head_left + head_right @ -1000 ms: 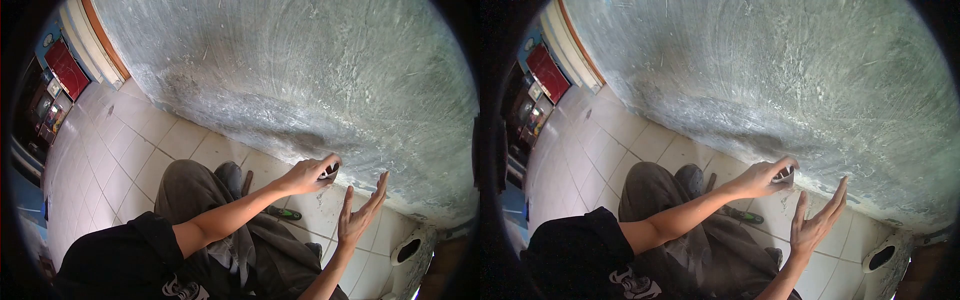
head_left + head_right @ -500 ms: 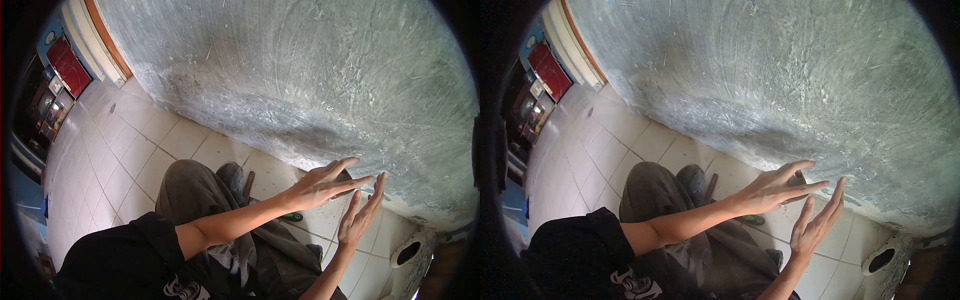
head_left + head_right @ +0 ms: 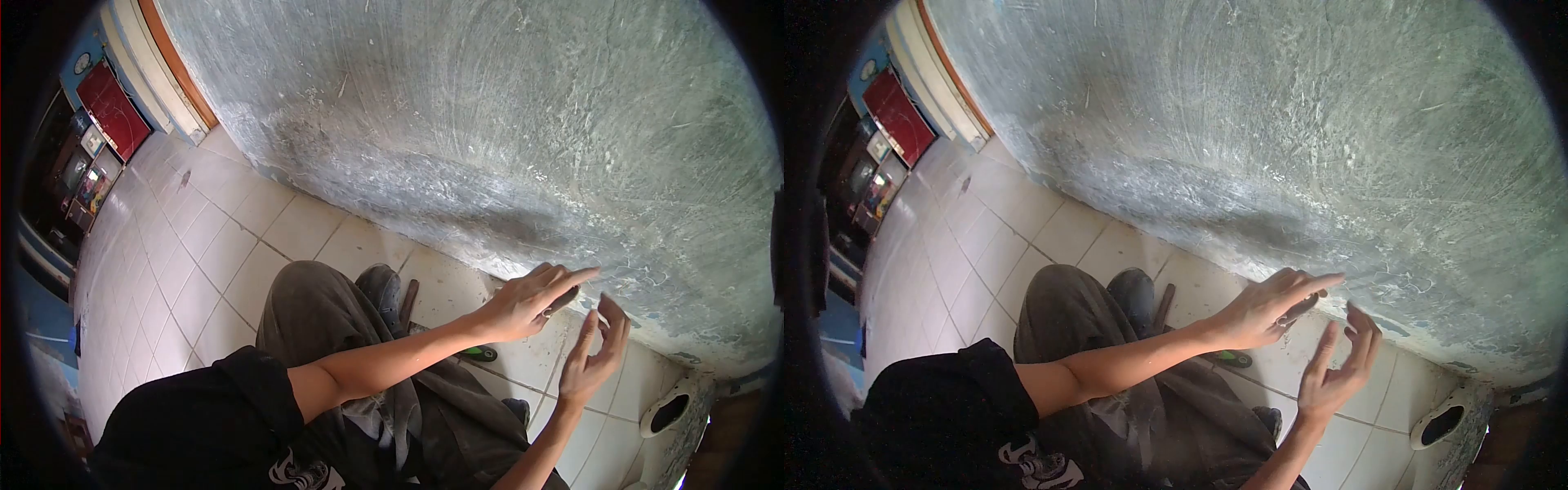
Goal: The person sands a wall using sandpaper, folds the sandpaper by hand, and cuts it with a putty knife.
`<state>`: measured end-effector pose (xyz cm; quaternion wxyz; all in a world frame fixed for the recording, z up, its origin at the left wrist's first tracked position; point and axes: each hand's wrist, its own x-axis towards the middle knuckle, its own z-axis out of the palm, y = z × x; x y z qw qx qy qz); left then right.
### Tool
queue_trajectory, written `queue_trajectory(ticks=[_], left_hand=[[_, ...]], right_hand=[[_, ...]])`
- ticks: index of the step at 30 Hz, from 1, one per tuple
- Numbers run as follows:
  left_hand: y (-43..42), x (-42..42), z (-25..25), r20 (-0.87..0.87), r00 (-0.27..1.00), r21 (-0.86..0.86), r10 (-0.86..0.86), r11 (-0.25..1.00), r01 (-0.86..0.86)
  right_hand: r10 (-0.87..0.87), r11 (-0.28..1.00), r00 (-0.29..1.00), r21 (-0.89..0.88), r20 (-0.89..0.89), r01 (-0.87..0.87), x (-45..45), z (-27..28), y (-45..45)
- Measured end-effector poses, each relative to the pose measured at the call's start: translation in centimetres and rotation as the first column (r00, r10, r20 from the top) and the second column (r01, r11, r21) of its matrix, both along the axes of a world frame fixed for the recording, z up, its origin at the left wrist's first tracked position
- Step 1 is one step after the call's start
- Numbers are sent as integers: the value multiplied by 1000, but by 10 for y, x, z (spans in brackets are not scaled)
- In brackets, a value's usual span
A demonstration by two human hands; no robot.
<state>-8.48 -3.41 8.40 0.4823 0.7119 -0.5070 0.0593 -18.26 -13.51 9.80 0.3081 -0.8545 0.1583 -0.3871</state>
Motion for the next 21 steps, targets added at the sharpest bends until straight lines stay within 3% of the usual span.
queue_trajectory(ticks=[3, 5, 6, 8, 9, 10, 11, 13, 21], left_hand=[[-1, 1, -1, -26, 999, -105, 40, 994, -42], [0, 3, 1, -130, 990, -111, 59, 991, -74], [0, 4, 0, -141, 987, -142, 72, 985, -93], [0, 6, -2, -126, 986, -121, 113, 984, -129], [0, 6, -2, -109, 982, -99, 154, 981, -165], [-1, 7, -4, -141, 976, -106, 168, 977, -183], [-1, 7, -6, -144, 975, -107, 167, 977, -183], [-1, 8, -6, -109, 974, -119, 197, 970, -210], [1, 10, -7, -167, 965, -130, 201, 966, -224]], right_hand=[[41, 989, 997, 139, 70, -51, -6, -5, -9], [58, 785, 959, 582, 276, -215, -6, -6, -10], [57, 785, 960, 582, 275, -213, -6, -6, -11], [69, 418, 887, 794, 456, -441, -8, -3, -13], [40, 197, 842, 822, 538, -534, -9, -1, -14], [26, 117, 836, 829, 548, -547, -9, 3, -13], [27, 119, 838, 831, 545, -544, -11, 4, -14], [72, -37, 733, 736, 676, -676, -14, 4, -15], [-223, -169, 615, 591, 757, -789, -23, 18, -17]])
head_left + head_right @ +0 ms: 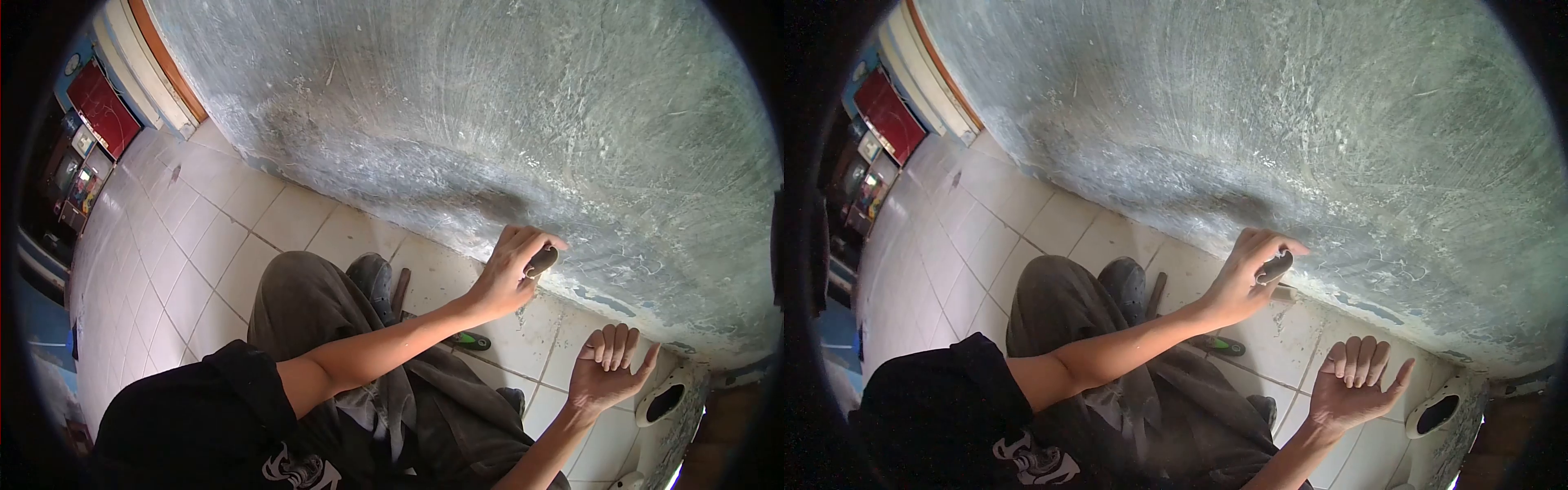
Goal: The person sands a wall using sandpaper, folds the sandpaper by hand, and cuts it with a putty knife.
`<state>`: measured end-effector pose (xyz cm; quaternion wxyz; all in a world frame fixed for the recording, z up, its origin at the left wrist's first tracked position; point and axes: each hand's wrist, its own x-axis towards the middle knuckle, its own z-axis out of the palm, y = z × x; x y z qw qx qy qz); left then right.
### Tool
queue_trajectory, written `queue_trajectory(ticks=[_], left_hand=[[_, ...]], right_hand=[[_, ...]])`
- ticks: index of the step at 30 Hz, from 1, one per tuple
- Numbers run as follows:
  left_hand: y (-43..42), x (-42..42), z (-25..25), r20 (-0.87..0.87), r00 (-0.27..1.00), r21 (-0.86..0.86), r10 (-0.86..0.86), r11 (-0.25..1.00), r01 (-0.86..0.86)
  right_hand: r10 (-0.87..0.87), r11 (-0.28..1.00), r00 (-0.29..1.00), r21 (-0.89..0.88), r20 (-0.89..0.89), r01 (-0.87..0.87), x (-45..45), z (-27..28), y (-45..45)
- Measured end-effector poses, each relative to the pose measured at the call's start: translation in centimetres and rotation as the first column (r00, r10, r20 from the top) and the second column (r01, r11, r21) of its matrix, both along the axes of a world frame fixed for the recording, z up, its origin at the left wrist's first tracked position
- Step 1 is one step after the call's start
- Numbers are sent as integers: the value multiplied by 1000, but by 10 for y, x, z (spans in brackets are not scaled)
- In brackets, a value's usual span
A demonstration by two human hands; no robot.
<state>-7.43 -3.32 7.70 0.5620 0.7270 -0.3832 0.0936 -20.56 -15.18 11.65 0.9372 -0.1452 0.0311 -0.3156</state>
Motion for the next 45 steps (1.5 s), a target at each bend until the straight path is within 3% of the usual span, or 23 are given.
queue_trajectory(ticks=[5, 36, 39, 41, 42, 43, 44, 45], left_hand=[[0, 0, 0, 18, 1000, 25, -14, 1000, 13], [-2, -3, -3, -21, 999, 5, -41, 999, 41], [-1, -1, -4, -38, 998, 34, -46, 998, 47], [-3, 2, -10, -119, 990, -21, -74, 997, 72], [-1, 2, -5, -118, 990, -19, -73, 997, 71], [1, 3, 1, -437, 872, -154, -220, 974, 168], [3, 5, 5, -679, 635, -310, -369, 928, 208], [4, 8, 3, -698, 621, -303, -357, 933, 195]], right_hand=[[45, 998, 990, 35, 132, -50, -4, -3, -6], [76, 995, 987, 56, 139, -85, -4, -6, -7], [134, 991, 969, -51, 206, -126, -2, -7, -7], [-37, 999, 998, -30, 46, 39, 2, -1, 0], [-36, 999, 998, -28, 47, 38, 2, -6, -2], [-29, 994, 1000, -107, 8, 30, 1, -14, -7], [-25, 983, 999, -185, -30, 20, 0, -19, -10], [-24, 983, 999, -184, -28, 18, 1, -18, -9]])
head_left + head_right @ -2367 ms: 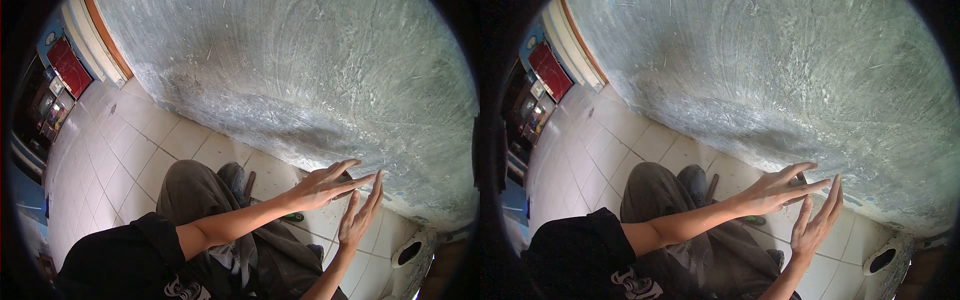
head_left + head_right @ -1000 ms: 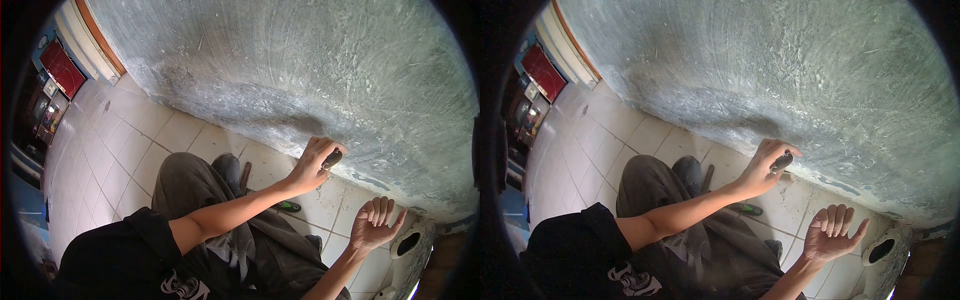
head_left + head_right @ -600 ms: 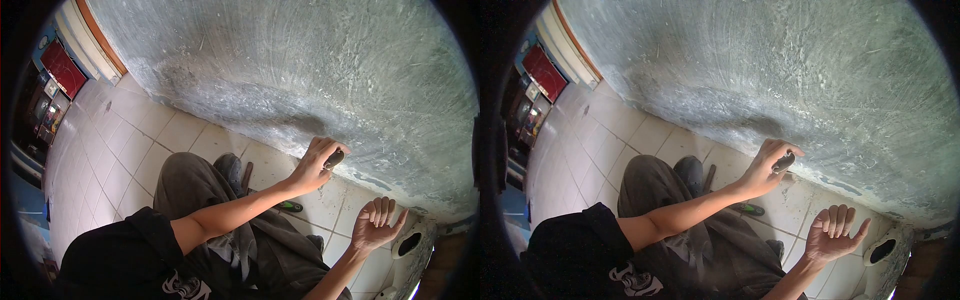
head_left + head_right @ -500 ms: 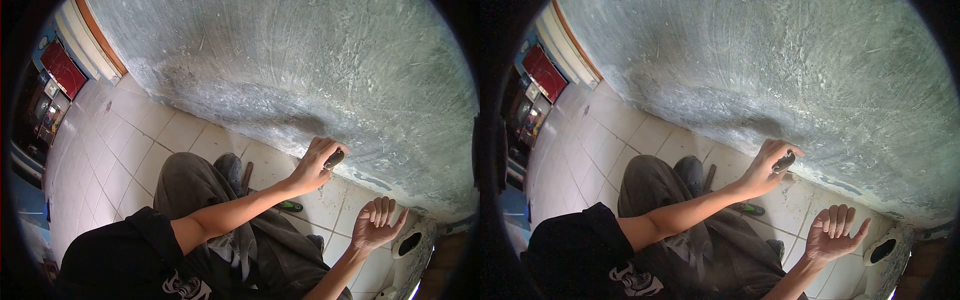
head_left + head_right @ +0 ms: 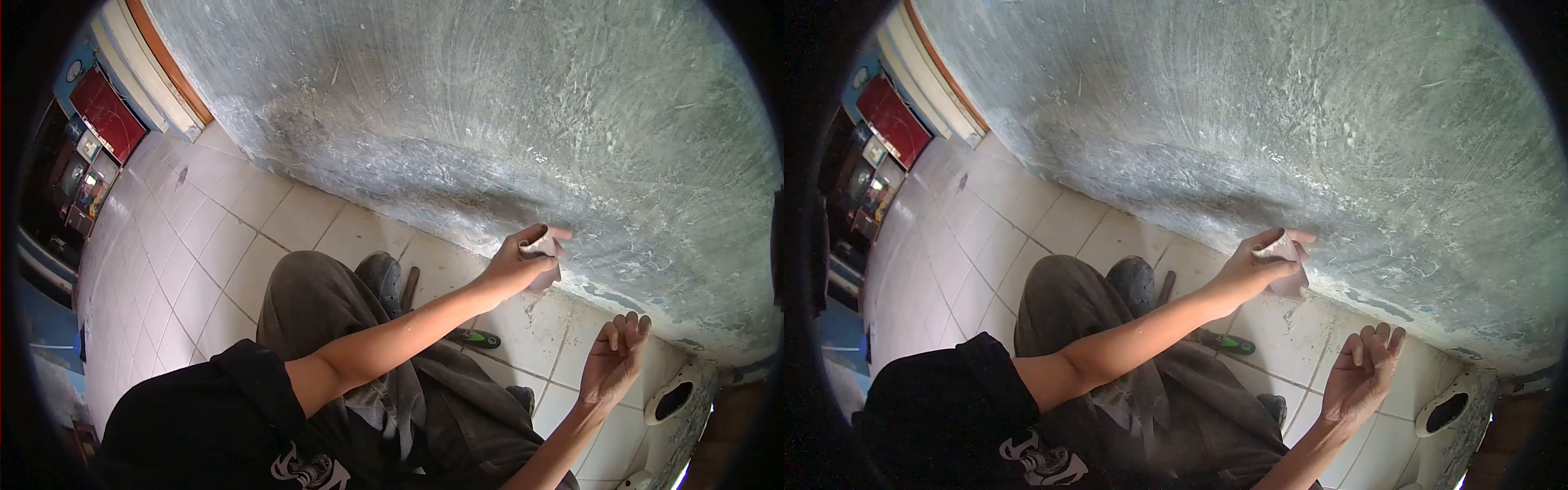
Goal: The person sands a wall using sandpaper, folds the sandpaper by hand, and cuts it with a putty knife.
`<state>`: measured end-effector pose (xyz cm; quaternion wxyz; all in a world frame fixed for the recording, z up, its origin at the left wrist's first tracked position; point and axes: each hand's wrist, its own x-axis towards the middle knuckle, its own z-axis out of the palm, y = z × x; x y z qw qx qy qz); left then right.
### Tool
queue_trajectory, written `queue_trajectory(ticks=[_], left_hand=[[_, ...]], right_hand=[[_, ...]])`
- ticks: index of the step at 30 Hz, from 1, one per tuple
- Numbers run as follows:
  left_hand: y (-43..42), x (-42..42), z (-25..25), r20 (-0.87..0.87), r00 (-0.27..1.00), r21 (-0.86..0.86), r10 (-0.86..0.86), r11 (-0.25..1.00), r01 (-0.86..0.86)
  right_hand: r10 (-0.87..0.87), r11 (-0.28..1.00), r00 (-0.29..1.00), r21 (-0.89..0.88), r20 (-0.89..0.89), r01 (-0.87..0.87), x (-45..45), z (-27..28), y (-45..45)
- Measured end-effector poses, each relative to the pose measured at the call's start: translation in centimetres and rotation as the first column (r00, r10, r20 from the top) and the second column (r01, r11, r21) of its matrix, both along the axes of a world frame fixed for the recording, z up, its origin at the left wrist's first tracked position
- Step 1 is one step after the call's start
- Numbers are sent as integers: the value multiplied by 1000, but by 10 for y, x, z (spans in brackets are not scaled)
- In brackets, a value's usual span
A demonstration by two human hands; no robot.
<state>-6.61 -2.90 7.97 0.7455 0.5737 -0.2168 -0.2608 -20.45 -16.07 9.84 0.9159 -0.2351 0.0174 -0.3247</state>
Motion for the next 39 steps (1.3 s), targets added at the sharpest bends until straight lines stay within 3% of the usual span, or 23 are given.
queue_trajectory(ticks=[1, 3, 8, 10, 11, 13, 14, 16, 25, 39], left_hand=[[0, 3, -4, 2, 1000, 1, 3, 1000, -3], [-3, 6, -11, -252, 964, -71, 81, 992, -102], [-5, 5, -11, -325, 936, 54, 138, 990, -127], [-4, 5, -9, -448, 894, -143, -21, 988, -49], [-3, 5, -9, -448, 894, -143, -20, 989, -49], [0, 3, 1, -498, 819, -403, -284, 912, 71], [1, 4, 0, -499, 819, -402, -284, 913, 72], [2, 6, 0, -542, 706, -534, -456, 836, 129], [5, 3, 2, -441, 694, -620, -569, 752, 222], [4, 3, 1, -411, 738, -572, -535, 782, 248]], right_hand=[[0, 1000, 1000, -11, -14, 0, 1, 1, 1], [3, 1000, 1000, -21, -26, -3, 2, 1, 3], [-51, 999, 988, -26, -146, 48, 7, 7, 12], [-29, 1000, 992, -2, -125, 29, 6, 8, 13], [-7, 1000, 995, 22, -103, 9, 6, 8, 13], [17, 1000, 996, -21, -85, -19, 4, 2, 8], [42, 997, 997, -65, -68, -46, 4, 0, 6], [49, 996, 996, -74, -74, -55, 3, 0, 5], [57, 993, 994, -100, -97, -67, 4, -1, 7], [40, 991, 982, -117, -184, -62, 4, 3, 10]])
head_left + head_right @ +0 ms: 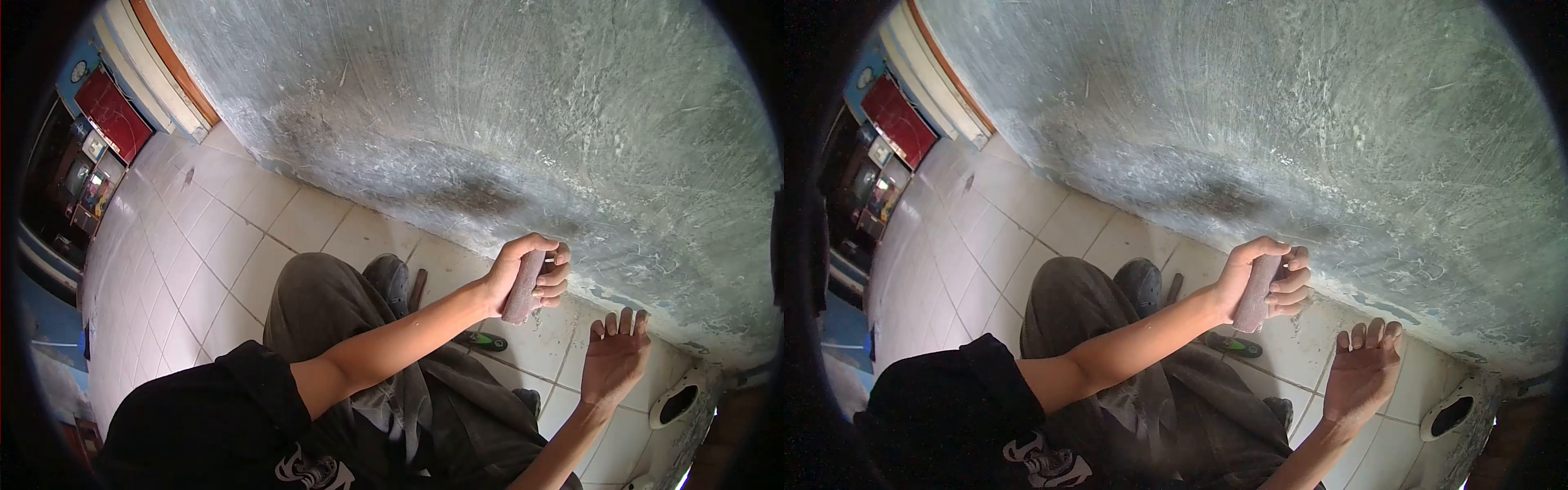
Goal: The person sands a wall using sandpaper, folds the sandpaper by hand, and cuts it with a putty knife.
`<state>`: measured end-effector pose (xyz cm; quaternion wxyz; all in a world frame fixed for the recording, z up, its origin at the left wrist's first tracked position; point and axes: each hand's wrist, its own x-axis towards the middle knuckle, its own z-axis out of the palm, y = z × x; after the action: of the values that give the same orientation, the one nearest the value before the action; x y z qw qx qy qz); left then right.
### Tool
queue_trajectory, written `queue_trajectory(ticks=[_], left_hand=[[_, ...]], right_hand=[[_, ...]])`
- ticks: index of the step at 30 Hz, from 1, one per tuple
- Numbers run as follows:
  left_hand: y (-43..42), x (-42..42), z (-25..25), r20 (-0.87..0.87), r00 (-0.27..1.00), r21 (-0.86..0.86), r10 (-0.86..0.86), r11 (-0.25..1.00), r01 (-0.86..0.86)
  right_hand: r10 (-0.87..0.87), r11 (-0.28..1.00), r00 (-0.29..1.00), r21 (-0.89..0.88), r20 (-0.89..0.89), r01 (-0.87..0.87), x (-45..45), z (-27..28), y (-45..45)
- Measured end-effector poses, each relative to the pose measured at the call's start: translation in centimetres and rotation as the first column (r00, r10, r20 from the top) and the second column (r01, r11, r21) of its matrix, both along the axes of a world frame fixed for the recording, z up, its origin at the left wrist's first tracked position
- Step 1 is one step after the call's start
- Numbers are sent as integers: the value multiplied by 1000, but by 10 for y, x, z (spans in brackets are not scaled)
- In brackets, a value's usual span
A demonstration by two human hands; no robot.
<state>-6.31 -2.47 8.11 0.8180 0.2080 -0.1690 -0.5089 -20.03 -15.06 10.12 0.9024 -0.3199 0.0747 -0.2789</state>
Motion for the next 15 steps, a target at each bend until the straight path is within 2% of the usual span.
queue_trajectory(ticks=[15], left_hand=[[0, 0, -1, 0, 1000, 5, -9, 1000, 9]], right_hand=[[12, 1000, 1000, 8, 10, -12, 1, 0, 1]])
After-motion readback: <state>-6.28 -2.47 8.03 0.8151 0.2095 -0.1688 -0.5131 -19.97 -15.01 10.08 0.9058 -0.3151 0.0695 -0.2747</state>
